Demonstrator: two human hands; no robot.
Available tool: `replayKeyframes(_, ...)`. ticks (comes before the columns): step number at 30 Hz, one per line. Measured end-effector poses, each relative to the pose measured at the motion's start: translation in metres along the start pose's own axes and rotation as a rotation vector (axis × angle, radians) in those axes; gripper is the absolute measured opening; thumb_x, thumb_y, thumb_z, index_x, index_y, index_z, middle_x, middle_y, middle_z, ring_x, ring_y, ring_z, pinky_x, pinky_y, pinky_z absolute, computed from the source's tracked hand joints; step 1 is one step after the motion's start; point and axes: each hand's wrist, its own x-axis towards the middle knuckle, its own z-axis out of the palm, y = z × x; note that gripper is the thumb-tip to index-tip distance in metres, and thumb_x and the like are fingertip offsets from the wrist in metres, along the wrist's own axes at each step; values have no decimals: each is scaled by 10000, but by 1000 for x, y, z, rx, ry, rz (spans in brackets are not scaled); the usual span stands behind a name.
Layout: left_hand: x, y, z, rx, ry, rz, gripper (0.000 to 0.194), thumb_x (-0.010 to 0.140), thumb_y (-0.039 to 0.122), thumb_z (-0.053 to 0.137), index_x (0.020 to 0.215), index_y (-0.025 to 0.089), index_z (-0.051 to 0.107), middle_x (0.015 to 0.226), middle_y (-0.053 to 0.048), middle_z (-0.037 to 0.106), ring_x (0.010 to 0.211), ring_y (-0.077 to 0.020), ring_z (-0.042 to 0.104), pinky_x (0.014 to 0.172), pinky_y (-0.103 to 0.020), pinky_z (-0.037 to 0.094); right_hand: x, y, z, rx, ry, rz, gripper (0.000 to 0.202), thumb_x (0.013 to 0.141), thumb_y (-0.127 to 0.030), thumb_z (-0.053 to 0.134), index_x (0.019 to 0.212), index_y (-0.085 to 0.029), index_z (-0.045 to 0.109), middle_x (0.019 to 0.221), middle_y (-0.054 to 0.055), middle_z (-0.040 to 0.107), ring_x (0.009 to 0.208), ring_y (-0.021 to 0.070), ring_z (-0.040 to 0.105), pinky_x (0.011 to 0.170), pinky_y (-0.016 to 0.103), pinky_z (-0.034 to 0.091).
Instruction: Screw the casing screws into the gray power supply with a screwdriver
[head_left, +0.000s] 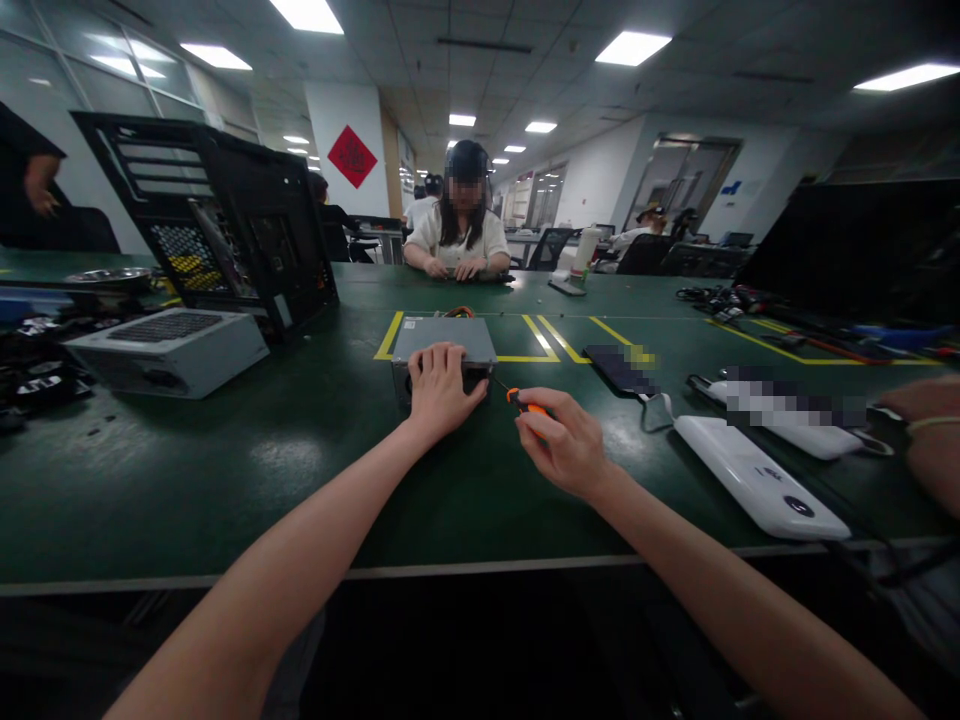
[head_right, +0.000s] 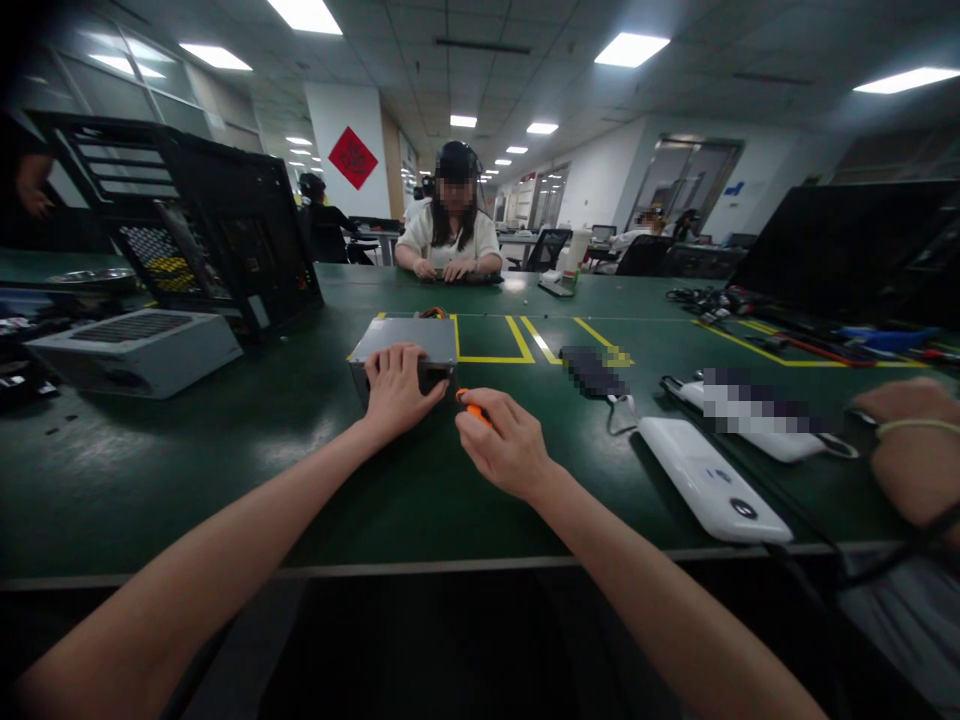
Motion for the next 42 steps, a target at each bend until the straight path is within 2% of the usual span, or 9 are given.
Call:
replayKeyframes(7,0,1,0,-6,0,-4,409,764,432,556,1073,182,457,1150,-116,495,1104,-292,411,992,-446,230,-1,0,0,35,-14,28,322,777,-105,535,1047,-251,439,1101,76,562,1016,188,577,789,346,531)
replayKeyframes(11,0,1,0,15,5,3,409,763,431,557,1070,178,460,1146,-116,496,1091,-293,417,985,-442,239,-1,0,0,51,2,31,377,770,-86,530,1094,-234,407,1128,102,539,1043,192,560,779,340,536)
replayKeyframes(15,0,0,-1,7,-6,4,415,759,425,564,1077,183,454,1148,-116,497,1092,-291,415,987,-445,238,1,-1,-1,38,1,39,312,781,-112,537,1045,-246,440,1087,80,560,995,183,581,753,325,538)
replayKeyframes(20,0,0,-1,16,-6,4,409,766,430,554,1081,189,454,1159,-115,494,1101,-293,416,988,-446,240,2,-2,-1,85,38,63,377,767,-85,524,1092,-232,401,1097,97,562,1027,198,571,778,363,540)
replayKeyframes(24,1,0,-1,1,-12,-6,406,768,432,551,1077,186,455,1153,-119,492,1098,-295,415,990,-451,236,1,-2,0,91,-13,27,355,778,-79,519,1074,-239,408,1079,84,560,1000,185,579,773,344,541)
replayKeyframes(27,1,1,-1,6,-2,-9,405,772,442,546,1072,184,456,1149,-117,493,1095,-294,416,989,-446,238,1,-2,0,80,11,28,399,756,-58,531,1097,-208,388,1086,117,548,1018,203,567,769,350,540)
replayKeyframes(32,1,2,0,16,9,-12,410,765,447,554,1063,181,460,1124,-114,502,1073,-290,427,979,-441,248,4,-3,-1,37,27,-11,382,755,-59,559,1071,-214,409,1005,91,569,947,194,578,752,346,539)
replayKeyframes(37,1,2,0,5,2,-20,399,771,440,547,1062,182,457,1123,-113,495,1072,-290,422,981,-442,241,3,-2,0,61,58,80,419,760,-68,538,1115,-218,374,1069,108,548,1012,207,556,768,365,539)
replayKeyframes(42,1,2,0,22,13,-14,406,766,446,550,1058,179,458,1110,-109,495,1066,-287,422,973,-434,246,3,-3,0,67,30,41,405,759,-46,531,1101,-210,389,1058,110,544,998,201,560,762,342,537)
